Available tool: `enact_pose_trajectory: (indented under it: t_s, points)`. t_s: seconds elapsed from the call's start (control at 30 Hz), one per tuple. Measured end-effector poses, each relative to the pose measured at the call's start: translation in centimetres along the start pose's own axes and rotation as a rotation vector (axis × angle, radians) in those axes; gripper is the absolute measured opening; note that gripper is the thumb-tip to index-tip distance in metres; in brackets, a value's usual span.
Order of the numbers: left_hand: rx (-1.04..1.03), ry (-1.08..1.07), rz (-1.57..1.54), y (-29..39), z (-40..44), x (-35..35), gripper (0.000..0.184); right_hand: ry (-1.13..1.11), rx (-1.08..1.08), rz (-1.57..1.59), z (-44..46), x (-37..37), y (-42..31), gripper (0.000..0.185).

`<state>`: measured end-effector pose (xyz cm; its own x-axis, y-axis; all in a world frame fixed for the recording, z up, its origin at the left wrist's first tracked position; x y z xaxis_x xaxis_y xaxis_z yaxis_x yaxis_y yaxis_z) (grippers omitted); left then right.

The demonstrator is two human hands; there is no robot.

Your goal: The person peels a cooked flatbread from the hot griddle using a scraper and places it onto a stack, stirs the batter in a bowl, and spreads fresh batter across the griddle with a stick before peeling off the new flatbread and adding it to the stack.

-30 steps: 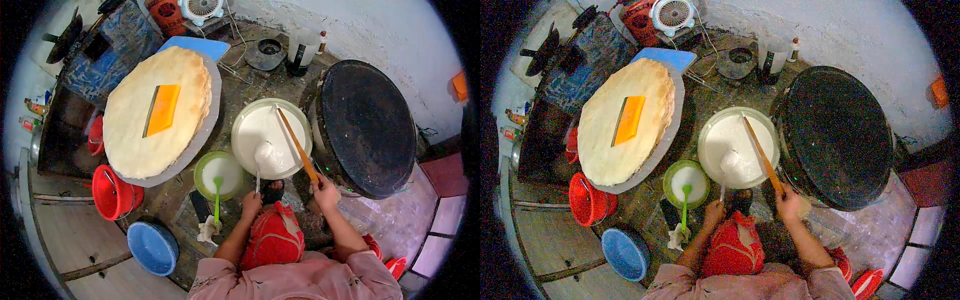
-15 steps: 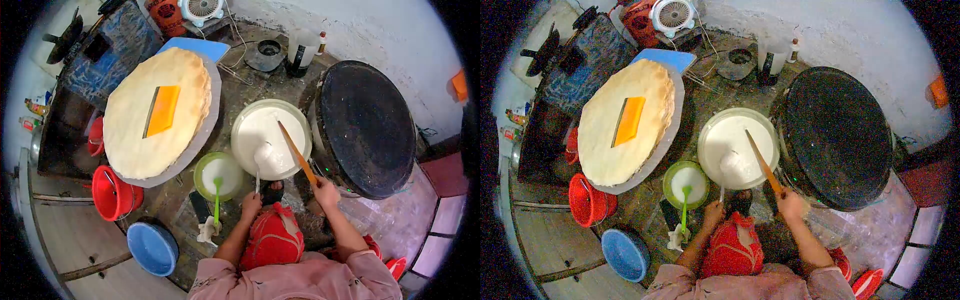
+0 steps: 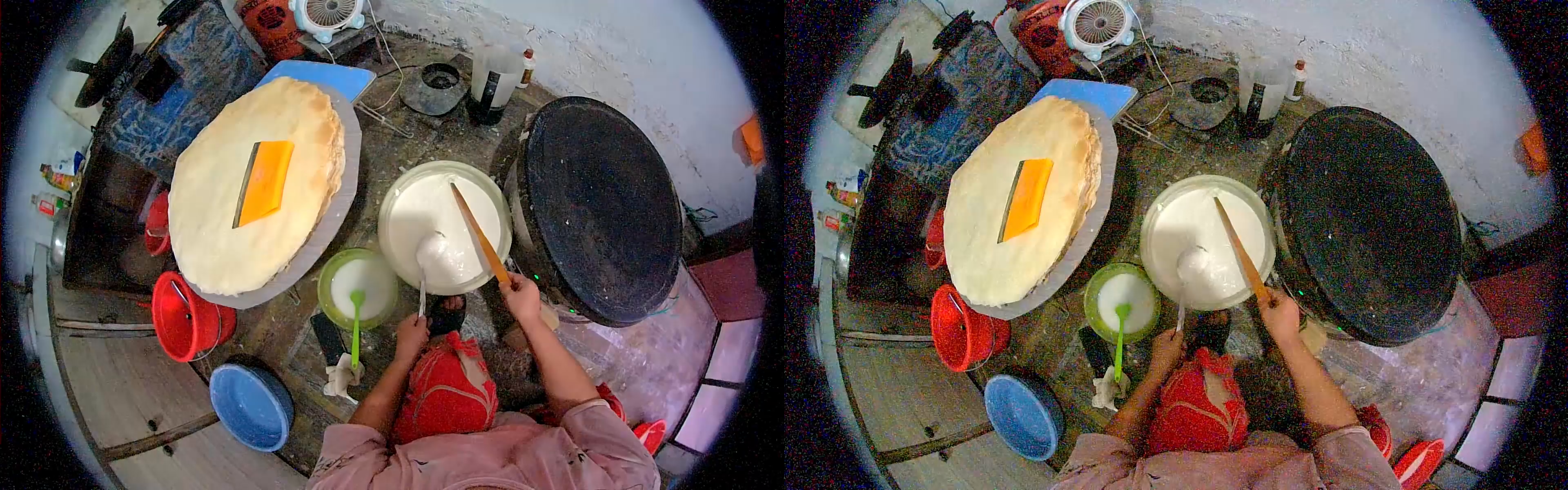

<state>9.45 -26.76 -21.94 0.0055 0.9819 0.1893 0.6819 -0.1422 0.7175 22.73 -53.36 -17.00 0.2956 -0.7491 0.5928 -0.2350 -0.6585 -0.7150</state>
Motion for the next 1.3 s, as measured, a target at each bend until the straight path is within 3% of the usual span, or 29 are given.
enact_pose_trajectory:
  t_s: [0.23, 0.37, 0.43, 0.63, 0.77, 0.87, 1.03, 1.1, 1.13, 1.3]
  points:
    - [0.013, 0.018, -0.046, 0.1, -0.1, 0.0, 0.027, 0.08, 0.012, -0.004, -1.3, 1.4, -0.7, 0.03]
    - [0.026, 0.019, -0.034, 0.0, -0.2, 0.1, 0.027, 0.082, -0.01, 0.084, -1.2, 0.6, 2.7, 0.031]
    - [0.005, 0.015, -0.031, -0.2, -0.1, 0.1, 0.027, 0.168, 0.17, 0.022, -2.0, 1.5, 1.1, 0.032]
    - [-0.036, 0.029, 0.007, 0.0, 0.1, 0.2, 0.028, 0.099, 0.025, 0.043, -4.9, 3.6, -1.4, 0.032]
    - [-0.049, 0.018, 0.009, 0.4, 0.2, 0.4, 0.028, 0.138, 0.136, 0.175, -6.8, 5.5, -2.0, 0.033]
    - [-0.02, -0.017, -0.064, -0.4, 0.5, -0.1, 0.028, 0.134, 0.298, 0.084, -9.0, 7.3, -5.1, 0.029]
    - [0.0, -0.055, -0.121, -0.7, 0.8, -0.7, 0.027, -0.023, 0.343, -0.232, -10.7, 7.2, -9.2, 0.03]
    - [-0.065, 0.054, 0.005, 0.1, 0.5, 0.1, 0.027, -0.132, 0.492, -0.389, -11.0, 5.4, -13.3, 0.034]
    - [-0.06, 0.059, 0.002, -0.1, 0.4, 0.2, 0.027, -0.237, 0.446, -0.512, -10.9, 4.1, -15.4, 0.035]
    - [-0.064, -0.124, -0.202, -1.6, 1.5, -1.6, 0.026, -0.443, 0.527, -0.895, -7.5, -5.3, -17.9, 0.022]
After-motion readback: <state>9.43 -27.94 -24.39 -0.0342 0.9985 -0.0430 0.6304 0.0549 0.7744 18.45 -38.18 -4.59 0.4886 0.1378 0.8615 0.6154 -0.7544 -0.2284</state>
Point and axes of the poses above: each hand's wrist, its own z-axis towards the middle knuckle, its own x-axis out of the back of the hand, y = z × x, the point moved 10 cm from there along z, towards the middle knuckle, and after that the axes turned 9 degrees about -y, right-handed, at the moved point
